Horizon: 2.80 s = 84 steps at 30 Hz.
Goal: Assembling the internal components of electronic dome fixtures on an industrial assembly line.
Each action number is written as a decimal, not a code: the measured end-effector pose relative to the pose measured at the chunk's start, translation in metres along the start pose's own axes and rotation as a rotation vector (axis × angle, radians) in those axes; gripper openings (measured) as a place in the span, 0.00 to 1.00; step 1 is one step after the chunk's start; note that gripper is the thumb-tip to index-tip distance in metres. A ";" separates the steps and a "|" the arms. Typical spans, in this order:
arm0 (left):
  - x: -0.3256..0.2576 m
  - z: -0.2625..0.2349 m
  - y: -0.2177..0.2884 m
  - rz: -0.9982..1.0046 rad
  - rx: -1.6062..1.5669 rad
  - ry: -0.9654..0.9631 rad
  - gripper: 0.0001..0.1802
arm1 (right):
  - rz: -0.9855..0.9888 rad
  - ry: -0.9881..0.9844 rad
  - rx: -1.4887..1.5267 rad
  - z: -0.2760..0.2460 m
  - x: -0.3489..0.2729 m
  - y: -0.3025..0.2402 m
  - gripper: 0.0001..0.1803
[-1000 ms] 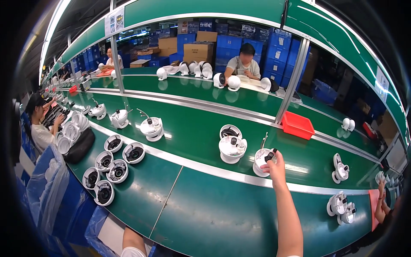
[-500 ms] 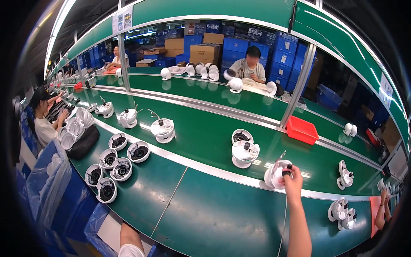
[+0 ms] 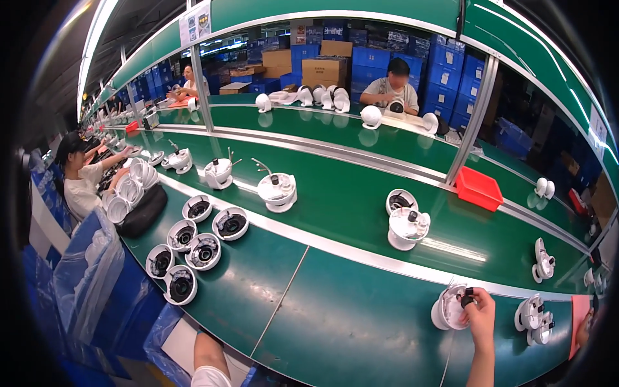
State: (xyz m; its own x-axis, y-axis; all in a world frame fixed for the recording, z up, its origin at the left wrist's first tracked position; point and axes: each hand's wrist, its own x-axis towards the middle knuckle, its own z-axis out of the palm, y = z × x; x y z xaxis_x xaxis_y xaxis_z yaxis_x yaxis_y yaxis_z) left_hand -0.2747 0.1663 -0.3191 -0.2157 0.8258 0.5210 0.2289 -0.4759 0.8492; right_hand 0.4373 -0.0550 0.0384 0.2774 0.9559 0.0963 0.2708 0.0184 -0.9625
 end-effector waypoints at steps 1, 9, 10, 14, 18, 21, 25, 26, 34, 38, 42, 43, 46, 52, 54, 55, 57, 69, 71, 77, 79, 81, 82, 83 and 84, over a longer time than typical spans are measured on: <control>-0.010 -0.010 -0.001 0.007 0.023 0.003 0.25 | -0.002 0.012 -0.004 0.003 0.000 -0.002 0.08; -0.245 -0.279 0.003 0.016 0.430 0.271 0.25 | -0.087 -0.058 0.127 0.056 -0.050 0.065 0.18; -0.208 -0.190 0.011 -0.852 -0.042 0.231 0.23 | -0.095 0.102 0.033 0.023 -0.097 0.070 0.19; -0.242 -0.214 0.173 -0.725 -0.032 0.000 0.21 | -0.157 0.252 0.059 -0.042 -0.172 0.122 0.22; -0.308 -0.269 0.312 -0.596 -0.256 0.005 0.19 | -0.098 0.262 0.057 -0.024 -0.210 0.133 0.22; -0.320 -0.249 0.381 -0.489 -0.189 -0.154 0.20 | -0.071 0.204 -0.137 -0.039 -0.224 0.134 0.33; -0.269 -0.193 0.445 -0.324 0.034 -0.359 0.23 | -0.094 0.037 -0.021 -0.012 -0.186 0.078 0.25; -0.244 -0.174 0.456 -0.366 0.045 -0.421 0.22 | -0.096 -0.005 -0.016 -0.016 -0.173 0.060 0.26; -0.072 -0.099 0.374 -0.536 0.486 -0.423 0.29 | -0.182 0.118 0.070 0.005 -0.182 0.052 0.28; -0.020 -0.074 0.347 -0.497 0.725 -0.383 0.46 | -0.225 0.132 0.049 0.015 -0.168 0.048 0.28; -0.035 -0.066 0.408 -0.148 0.660 -0.176 0.31 | -0.254 0.215 -0.017 0.005 -0.142 0.067 0.33; -0.053 -0.072 0.425 0.048 0.518 -0.080 0.27 | -0.300 0.225 -0.034 -0.012 -0.123 0.089 0.34; -0.142 -0.113 0.448 0.284 0.299 0.126 0.13 | -0.360 0.314 -0.356 -0.024 -0.110 0.084 0.33; -0.371 -0.210 0.300 -0.960 0.138 0.652 0.35 | -0.310 0.453 -0.691 -0.081 -0.075 0.104 0.31; -0.405 -0.216 0.290 -1.265 0.017 0.747 0.48 | -0.269 0.516 -0.761 -0.101 -0.079 0.104 0.31; -0.430 -0.220 0.276 -1.308 0.121 0.765 0.54 | -0.253 0.548 -0.799 -0.123 -0.075 0.117 0.30; -0.436 -0.202 0.248 -1.337 0.133 0.770 0.62 | -0.354 0.670 -0.898 -0.254 -0.065 0.182 0.30; -0.453 -0.180 0.260 -1.047 0.423 0.982 0.55 | -0.499 0.699 -0.827 -0.140 -0.147 0.088 0.31; -0.479 -0.205 0.264 -0.973 0.681 0.962 0.45 | -0.475 0.426 -0.298 -0.102 -0.132 0.109 0.30; -0.389 -0.184 0.365 -0.730 0.522 0.658 0.17 | -0.469 -0.157 -0.177 0.048 -0.166 0.007 0.21; -0.344 -0.161 0.446 -0.597 -0.078 0.885 0.15 | -0.534 -0.441 -0.142 0.053 -0.165 0.012 0.22; -0.305 -0.100 0.577 -0.845 -0.543 0.636 0.36 | -0.381 -0.738 0.046 0.048 -0.185 0.023 0.28; -0.292 -0.021 0.640 -0.683 -0.587 0.894 0.43 | -0.305 -0.909 0.100 0.055 -0.194 0.027 0.30; -0.293 0.008 0.661 -0.636 -0.665 0.722 0.46 | -0.226 -1.045 0.188 0.061 -0.202 0.026 0.32; -0.333 0.004 0.637 -0.519 -0.327 0.620 0.46 | -0.191 -1.171 0.240 0.063 -0.206 0.020 0.34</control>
State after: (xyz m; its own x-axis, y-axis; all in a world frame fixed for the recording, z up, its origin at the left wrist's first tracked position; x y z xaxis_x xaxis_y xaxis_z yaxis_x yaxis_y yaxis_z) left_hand -0.0530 -0.4102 0.0483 -0.7165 0.6945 -0.0659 -0.3051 -0.2270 0.9249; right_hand 0.3273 -0.2334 -0.0166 -0.7844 0.6159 0.0736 0.0039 0.1236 -0.9923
